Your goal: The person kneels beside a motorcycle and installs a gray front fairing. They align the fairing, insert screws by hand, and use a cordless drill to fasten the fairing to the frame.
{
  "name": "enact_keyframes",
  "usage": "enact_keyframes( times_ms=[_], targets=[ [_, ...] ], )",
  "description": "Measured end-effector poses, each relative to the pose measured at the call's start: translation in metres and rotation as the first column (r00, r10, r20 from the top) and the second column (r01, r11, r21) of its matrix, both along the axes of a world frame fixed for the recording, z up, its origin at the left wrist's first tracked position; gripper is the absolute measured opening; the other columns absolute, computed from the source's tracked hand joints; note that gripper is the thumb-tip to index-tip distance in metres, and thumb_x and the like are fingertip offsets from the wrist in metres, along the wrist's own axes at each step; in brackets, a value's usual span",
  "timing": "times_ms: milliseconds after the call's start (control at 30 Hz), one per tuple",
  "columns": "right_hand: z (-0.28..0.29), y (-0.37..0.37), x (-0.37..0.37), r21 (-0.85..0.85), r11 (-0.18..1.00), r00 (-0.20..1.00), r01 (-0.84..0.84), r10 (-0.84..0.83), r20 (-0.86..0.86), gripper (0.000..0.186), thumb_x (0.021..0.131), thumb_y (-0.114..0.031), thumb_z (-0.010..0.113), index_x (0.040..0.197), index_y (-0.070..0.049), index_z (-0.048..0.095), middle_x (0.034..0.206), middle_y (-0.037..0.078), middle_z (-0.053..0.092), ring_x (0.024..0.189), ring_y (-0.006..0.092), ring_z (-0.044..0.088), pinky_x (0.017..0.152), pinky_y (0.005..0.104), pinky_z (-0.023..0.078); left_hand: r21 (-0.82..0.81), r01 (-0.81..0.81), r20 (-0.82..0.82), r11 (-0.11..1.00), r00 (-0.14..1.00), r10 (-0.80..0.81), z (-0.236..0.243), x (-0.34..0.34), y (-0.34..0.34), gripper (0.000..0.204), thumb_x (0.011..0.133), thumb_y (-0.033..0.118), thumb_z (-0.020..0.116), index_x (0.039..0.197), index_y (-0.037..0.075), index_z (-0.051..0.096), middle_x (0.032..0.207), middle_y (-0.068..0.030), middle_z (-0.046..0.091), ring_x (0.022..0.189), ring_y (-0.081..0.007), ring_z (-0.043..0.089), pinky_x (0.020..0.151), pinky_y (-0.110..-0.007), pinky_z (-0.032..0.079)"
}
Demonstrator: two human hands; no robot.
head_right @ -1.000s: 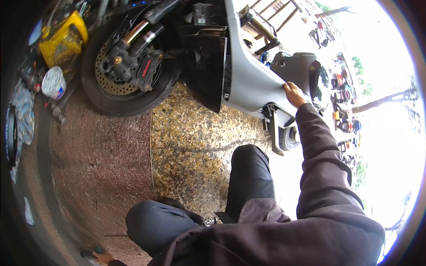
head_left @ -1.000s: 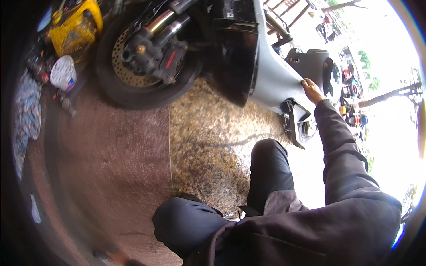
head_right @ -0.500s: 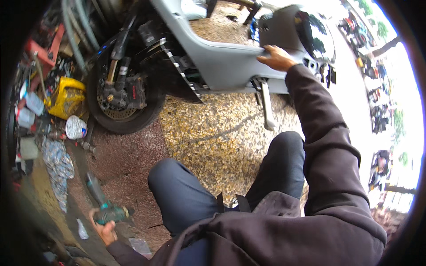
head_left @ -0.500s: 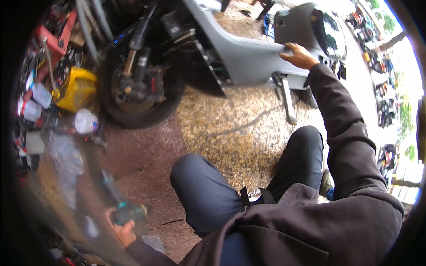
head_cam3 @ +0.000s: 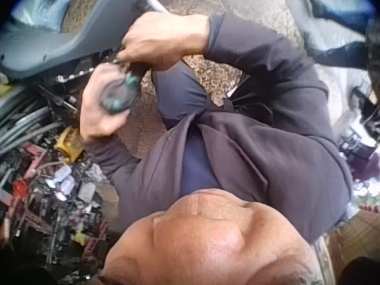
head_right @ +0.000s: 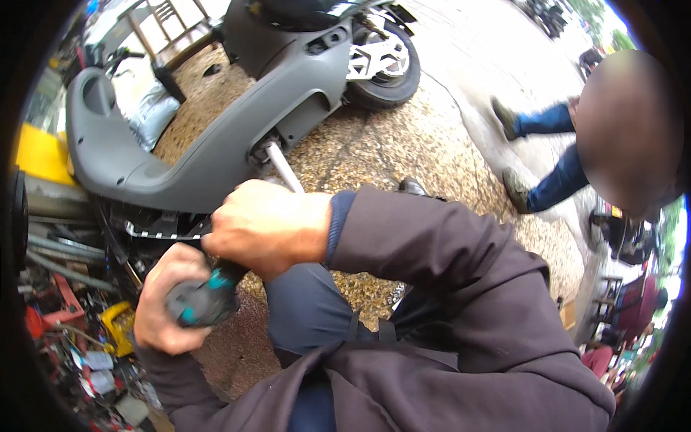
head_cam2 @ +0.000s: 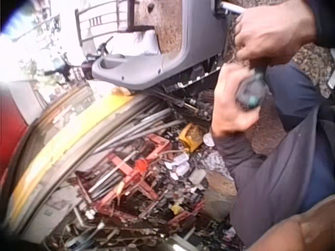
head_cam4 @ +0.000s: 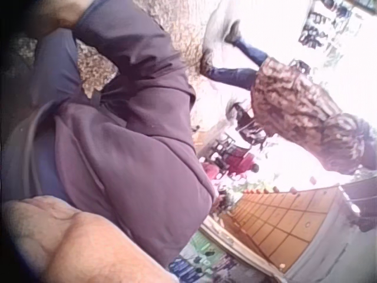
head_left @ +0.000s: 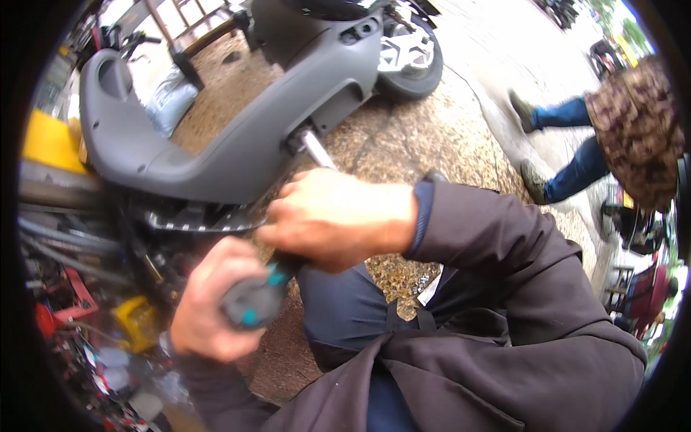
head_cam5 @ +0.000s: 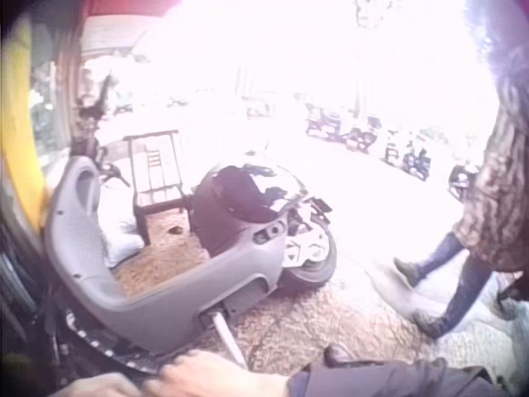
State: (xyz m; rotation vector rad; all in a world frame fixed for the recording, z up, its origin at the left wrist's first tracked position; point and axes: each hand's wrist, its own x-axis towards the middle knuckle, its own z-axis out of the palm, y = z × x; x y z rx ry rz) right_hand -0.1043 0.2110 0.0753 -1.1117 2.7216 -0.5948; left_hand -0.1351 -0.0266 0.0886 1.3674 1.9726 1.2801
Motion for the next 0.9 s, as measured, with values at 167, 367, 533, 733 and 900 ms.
enact_keyframes(
  times_ms=[167,367,533,733,900],
  targets=[
    [0.001,0.121,0.06,0.025,0.949,0.936,0.315,-0.315,0.156,0.034,0.064,-0.013,0.077,0.092,-0.008,0.059,0.087,0.012,0.062,0.076,0.0312,0.065,0.065,0.0423,0.054,0.131,0.039,0.299,0.991,0.951,-0.077,-0.028,-0.019,0.097,0.055,0.061,0.005,0.065,0.115,-0.001,0.06,0.107,-0.0111,0.06,0.103,-0.0239,0.061,0.091,-0.036,0.051],
    [0.011,0.229,0.199,-0.144,0.373,0.4,0.916,-0.871,0.287,0.049,0.063,-0.007,0.077,0.11,-0.003,0.066,0.097,0.012,0.07,0.088,0.0227,0.066,0.081,0.0374,0.053,-0.186,-0.197,-0.148,0.962,0.974,0.171,-0.132,-0.047,0.18,0.036,0.083,0.01,0.073,0.116,0.001,0.065,0.105,-0.0115,0.067,0.093,-0.0198,0.065,0.084,-0.035,0.053],
    [-0.034,0.234,0.339,-0.458,-0.372,-0.117,0.808,-0.862,0.493,0.072,0.071,-0.004,0.078,0.136,-0.003,0.048,0.108,0.009,0.062,0.088,0.0188,0.061,0.079,0.0338,0.052,-0.337,-0.12,-0.458,0.934,0.887,-0.052,-0.2,-0.052,0.188,0.026,0.086,0.034,0.069,0.098,0.011,0.075,0.097,-0.0053,0.071,0.101,-0.0268,0.063,0.101,-0.049,0.036],
    [-0.102,0.181,0.466,-0.344,-0.813,-0.396,0.469,-0.542,0.741,0.034,0.079,-0.009,0.07,0.108,0.0,0.055,0.085,0.008,0.062,0.067,0.0205,0.066,0.063,0.0345,0.057,-0.281,-0.12,-0.538,0.952,0.841,-0.053,-0.22,-0.06,0.184,0.023,0.086,0.037,0.062,0.082,0.018,0.074,0.089,0.0012,0.071,0.104,-0.0236,0.06,0.105,-0.055,0.023],
    [-0.137,0.097,0.541,-0.182,-0.945,-0.525,0.271,-0.304,0.795,0.036,0.078,-0.016,0.073,0.106,-0.006,0.053,0.079,0.006,0.058,0.06,0.0214,0.063,0.052,0.0364,0.055,-0.278,-0.156,-0.453,0.948,0.892,0.014,-0.233,-0.059,0.185,0.028,0.089,0.036,0.055,0.078,0.017,0.072,0.086,-0.001,0.069,0.103,-0.0231,0.059,0.106,-0.053,0.021]
  ],
)
